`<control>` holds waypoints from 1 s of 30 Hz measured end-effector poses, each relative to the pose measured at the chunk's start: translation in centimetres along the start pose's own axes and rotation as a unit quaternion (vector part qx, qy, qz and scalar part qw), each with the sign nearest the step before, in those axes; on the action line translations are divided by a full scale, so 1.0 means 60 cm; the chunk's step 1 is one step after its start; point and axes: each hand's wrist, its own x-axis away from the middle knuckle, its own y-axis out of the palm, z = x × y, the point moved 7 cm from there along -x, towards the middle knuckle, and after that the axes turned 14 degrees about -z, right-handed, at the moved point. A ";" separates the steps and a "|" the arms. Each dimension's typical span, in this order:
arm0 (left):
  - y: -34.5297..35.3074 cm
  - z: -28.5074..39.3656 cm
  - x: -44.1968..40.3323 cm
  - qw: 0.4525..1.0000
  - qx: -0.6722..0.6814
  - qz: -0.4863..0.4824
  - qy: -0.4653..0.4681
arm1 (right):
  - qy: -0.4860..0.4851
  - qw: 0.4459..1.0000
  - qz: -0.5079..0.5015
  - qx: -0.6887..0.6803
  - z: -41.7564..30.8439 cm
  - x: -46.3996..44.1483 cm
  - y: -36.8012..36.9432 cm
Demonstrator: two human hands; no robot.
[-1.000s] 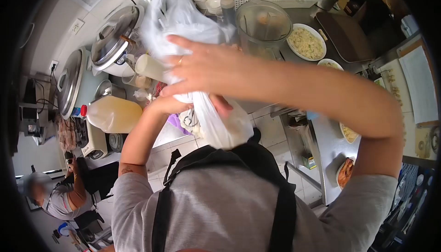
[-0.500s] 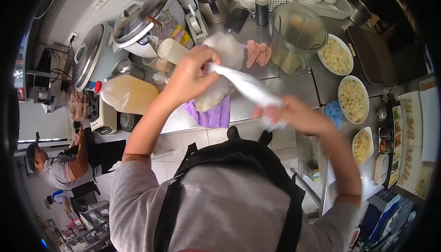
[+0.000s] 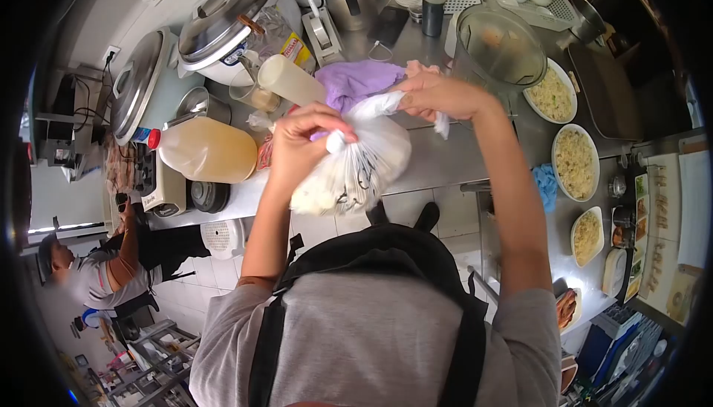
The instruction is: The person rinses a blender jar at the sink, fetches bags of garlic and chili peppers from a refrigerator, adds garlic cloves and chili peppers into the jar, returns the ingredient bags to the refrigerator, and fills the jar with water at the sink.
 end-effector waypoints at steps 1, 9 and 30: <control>0.005 -0.010 0.006 0.997 -0.081 -0.004 -0.001 | 0.033 0.998 0.023 0.054 -0.013 -0.001 0.012; 0.017 -0.202 -0.001 0.987 0.038 0.139 -0.065 | -0.244 0.884 0.332 -0.220 0.104 -0.052 0.083; 0.132 -0.285 -0.041 0.963 0.090 -0.016 -0.254 | -0.192 0.759 0.606 0.140 0.157 0.031 -0.006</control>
